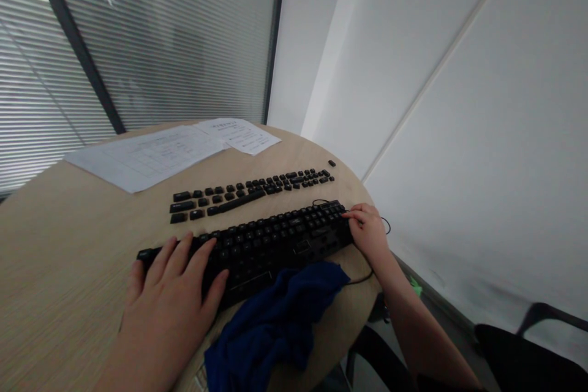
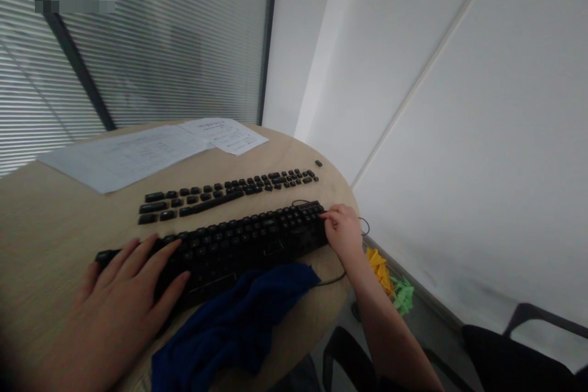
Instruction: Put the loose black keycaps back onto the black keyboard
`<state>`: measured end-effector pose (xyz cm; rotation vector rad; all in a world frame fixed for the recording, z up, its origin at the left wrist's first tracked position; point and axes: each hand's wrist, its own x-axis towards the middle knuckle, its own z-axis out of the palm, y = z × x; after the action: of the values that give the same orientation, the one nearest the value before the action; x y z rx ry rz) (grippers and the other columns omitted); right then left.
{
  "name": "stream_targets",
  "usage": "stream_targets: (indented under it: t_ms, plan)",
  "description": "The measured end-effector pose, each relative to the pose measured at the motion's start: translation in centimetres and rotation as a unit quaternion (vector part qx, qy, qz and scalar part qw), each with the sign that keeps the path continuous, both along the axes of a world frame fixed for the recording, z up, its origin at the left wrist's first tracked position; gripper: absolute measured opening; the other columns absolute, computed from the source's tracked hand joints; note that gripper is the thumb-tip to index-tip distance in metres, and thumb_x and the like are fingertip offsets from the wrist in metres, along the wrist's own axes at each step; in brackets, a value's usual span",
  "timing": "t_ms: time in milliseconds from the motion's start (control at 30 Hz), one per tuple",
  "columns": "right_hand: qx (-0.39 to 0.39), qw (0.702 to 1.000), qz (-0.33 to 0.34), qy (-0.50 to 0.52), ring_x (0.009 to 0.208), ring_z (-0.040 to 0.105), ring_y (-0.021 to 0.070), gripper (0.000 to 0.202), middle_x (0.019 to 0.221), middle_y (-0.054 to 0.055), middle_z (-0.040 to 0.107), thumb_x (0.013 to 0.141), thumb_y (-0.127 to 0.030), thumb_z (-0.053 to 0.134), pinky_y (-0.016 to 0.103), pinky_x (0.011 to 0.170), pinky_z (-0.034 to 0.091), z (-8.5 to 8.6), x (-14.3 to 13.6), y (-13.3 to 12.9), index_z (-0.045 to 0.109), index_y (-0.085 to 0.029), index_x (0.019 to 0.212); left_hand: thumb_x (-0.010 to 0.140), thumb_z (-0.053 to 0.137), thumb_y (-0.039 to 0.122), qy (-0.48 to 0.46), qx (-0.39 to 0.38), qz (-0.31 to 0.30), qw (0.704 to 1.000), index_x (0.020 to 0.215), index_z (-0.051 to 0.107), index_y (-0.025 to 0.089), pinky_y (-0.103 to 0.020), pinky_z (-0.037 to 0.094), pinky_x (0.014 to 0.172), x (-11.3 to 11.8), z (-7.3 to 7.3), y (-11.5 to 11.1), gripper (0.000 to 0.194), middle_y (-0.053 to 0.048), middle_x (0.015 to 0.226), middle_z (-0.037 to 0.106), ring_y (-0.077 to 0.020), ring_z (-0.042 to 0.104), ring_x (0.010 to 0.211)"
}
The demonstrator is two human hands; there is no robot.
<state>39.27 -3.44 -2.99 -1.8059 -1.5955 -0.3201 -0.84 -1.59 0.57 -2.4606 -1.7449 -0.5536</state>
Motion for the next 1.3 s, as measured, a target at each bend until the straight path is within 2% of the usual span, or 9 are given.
stream_targets:
  t_ms: [133,333,467,633,733,800,933,1133,1300]
  plan:
    - [0.008,1.000,0.011,-0.013,0.098,0.061,0.0211,0.031,0.098,0.007,0.070,0.085,-0.012,0.049,0.036,0.092,0.048,0.1,-0.2,0.1,0.078,-0.020,0.092,0.096,0.025,0.045,0.006,0.005,0.016,1.000,0.137,0.063,0.012,-0.067,0.026,0.120,0.2,-0.5,0.1,0.065,-0.020,0.150,0.054,-0.0423,0.042,0.145]
    - [-0.048,0.997,0.022,-0.057,0.099,0.060,0.0214,0.031,0.100,0.006,0.072,0.086,-0.012,0.049,0.035,0.094,0.047,0.1,-0.3,0.5,0.078,-0.021,0.095,0.096,0.029,0.043,0.006,0.024,0.022,0.999,0.139,0.062,0.015,-0.066,0.022,0.122,0.0,-1.1,-0.1,0.061,-0.019,0.150,0.054,-0.0406,0.039,0.146]
    - [-0.077,0.994,0.034,-0.076,0.101,0.061,0.0215,0.030,0.101,0.006,0.073,0.089,-0.018,0.050,0.036,0.097,0.046,2.2,1.0,1.8,0.079,-0.021,0.097,0.098,0.029,0.043,0.029,0.019,0.025,0.999,0.140,0.061,0.015,-0.066,0.025,0.121,0.0,-1.0,-0.2,0.060,-0.019,0.151,0.054,-0.0403,0.041,0.146]
    - [-0.143,0.988,-0.048,-0.024,0.104,0.062,0.0190,0.034,0.112,0.006,0.072,0.091,-0.022,0.052,0.033,0.102,0.047,6.6,5.0,8.6,0.076,-0.022,0.116,0.098,0.031,0.043,0.037,0.024,0.023,0.999,0.140,0.061,0.017,-0.065,0.025,0.121,-0.2,-1.1,-0.2,0.058,-0.017,0.151,0.054,-0.0400,0.041,0.146]
    - [-0.189,0.979,-0.080,0.004,0.098,0.064,0.0163,0.028,0.108,0.006,0.072,0.090,-0.017,0.058,0.031,0.098,0.050,7.6,7.5,14.1,0.075,-0.018,0.113,0.097,0.032,0.043,0.048,0.025,0.025,0.998,0.140,0.061,0.018,-0.064,0.024,0.122,-0.2,-1.4,-0.1,0.057,-0.015,0.152,0.054,-0.0386,0.042,0.146]
    - [-0.225,0.969,-0.098,0.029,0.092,0.065,0.0142,0.021,0.102,0.006,0.071,0.093,-0.021,0.063,0.029,0.091,0.054,7.3,8.9,17.1,0.073,-0.015,0.110,0.097,0.033,0.044,0.048,0.027,0.026,0.998,0.139,0.063,0.018,-0.064,0.024,0.122,-0.3,-1.6,0.0,0.058,-0.015,0.152,0.054,-0.0383,0.042,0.145]
    - [-0.261,0.955,-0.128,0.065,0.094,0.066,0.0138,0.035,0.109,0.007,0.066,0.100,-0.040,0.061,0.031,0.084,0.059,5.6,10.4,20.6,0.062,-0.011,0.120,0.096,0.032,0.045,0.036,0.042,0.029,0.998,0.138,0.065,0.018,-0.065,0.025,0.120,-0.3,-2.0,0.1,0.060,-0.015,0.150,0.056,-0.0388,0.044,0.144]
    - [-0.281,0.947,-0.143,0.057,0.101,0.065,0.0161,0.038,0.116,0.008,0.064,0.101,-0.040,0.060,0.036,0.091,0.058,3.6,11.3,23.9,0.060,-0.013,0.127,0.095,0.033,0.045,0.026,0.055,0.023,0.998,0.135,0.067,0.018,-0.065,0.025,0.120,-0.7,-2.8,0.2,0.060,-0.015,0.149,0.057,-0.0391,0.045,0.143]
    - [-0.260,0.955,-0.139,0.021,0.109,0.063,0.0178,0.032,0.116,0.008,0.066,0.099,-0.041,0.062,0.040,0.102,0.052,3.2,11.1,25.1,0.066,-0.012,0.113,0.095,0.034,0.045,0.012,0.060,0.024,0.998,0.135,0.066,0.018,-0.064,0.022,0.123,-0.7,-3.0,0.4,0.058,-0.015,0.150,0.056,-0.0387,0.045,0.144]
